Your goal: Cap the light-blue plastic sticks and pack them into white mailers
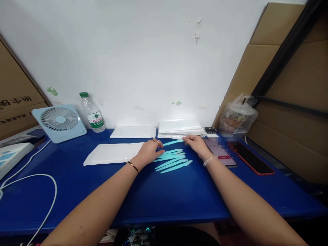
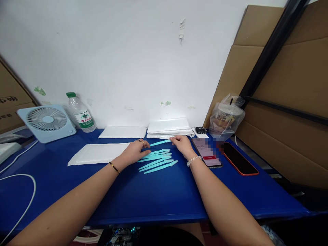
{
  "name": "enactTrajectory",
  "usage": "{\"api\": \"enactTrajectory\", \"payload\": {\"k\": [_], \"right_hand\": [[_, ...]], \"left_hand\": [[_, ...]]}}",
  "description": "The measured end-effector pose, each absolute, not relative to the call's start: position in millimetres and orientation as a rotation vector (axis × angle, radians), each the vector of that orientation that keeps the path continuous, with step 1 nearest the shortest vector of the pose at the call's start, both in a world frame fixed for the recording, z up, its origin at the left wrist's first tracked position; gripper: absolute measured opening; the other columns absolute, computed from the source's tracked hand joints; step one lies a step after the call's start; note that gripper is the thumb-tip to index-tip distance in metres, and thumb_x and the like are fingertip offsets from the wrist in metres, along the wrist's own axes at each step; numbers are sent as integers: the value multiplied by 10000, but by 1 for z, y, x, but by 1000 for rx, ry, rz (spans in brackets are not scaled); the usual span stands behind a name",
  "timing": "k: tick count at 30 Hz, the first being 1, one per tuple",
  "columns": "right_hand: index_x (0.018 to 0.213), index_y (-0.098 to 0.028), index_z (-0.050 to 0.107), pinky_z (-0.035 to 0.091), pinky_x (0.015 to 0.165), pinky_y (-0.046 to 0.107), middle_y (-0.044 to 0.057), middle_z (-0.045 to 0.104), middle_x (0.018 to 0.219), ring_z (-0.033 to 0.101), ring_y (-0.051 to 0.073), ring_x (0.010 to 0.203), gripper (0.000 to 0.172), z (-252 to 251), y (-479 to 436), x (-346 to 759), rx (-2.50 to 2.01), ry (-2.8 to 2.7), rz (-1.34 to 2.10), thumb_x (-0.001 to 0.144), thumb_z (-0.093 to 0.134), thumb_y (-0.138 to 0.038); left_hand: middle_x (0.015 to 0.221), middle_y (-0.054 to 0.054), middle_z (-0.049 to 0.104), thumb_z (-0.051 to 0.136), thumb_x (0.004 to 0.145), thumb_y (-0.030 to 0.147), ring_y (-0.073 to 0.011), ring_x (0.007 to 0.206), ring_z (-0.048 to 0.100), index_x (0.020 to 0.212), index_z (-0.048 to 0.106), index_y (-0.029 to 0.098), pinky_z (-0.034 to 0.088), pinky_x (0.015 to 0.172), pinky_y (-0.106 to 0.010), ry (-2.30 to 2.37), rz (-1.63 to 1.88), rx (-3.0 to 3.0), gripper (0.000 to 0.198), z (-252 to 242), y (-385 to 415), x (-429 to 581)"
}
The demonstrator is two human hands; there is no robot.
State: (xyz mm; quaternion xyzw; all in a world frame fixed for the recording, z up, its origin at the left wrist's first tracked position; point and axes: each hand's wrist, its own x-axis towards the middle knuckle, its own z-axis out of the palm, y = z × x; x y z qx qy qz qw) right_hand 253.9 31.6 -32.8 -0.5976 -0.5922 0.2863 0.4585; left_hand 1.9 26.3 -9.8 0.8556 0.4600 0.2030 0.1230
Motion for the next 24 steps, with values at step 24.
{"api": "enactTrajectory", "payload": {"k": [24], "right_hand": [[836,-139,716,447,625,272,36,673,712,567,134,639,322,-10,16,258,-1270,-1788,1056,685,704,-422]], "left_hand": [[711,-17,639,566,765,439,-156,640,574,776,632,194,366,512,-234,1314,555,2206,254,-23,42,0]]}}
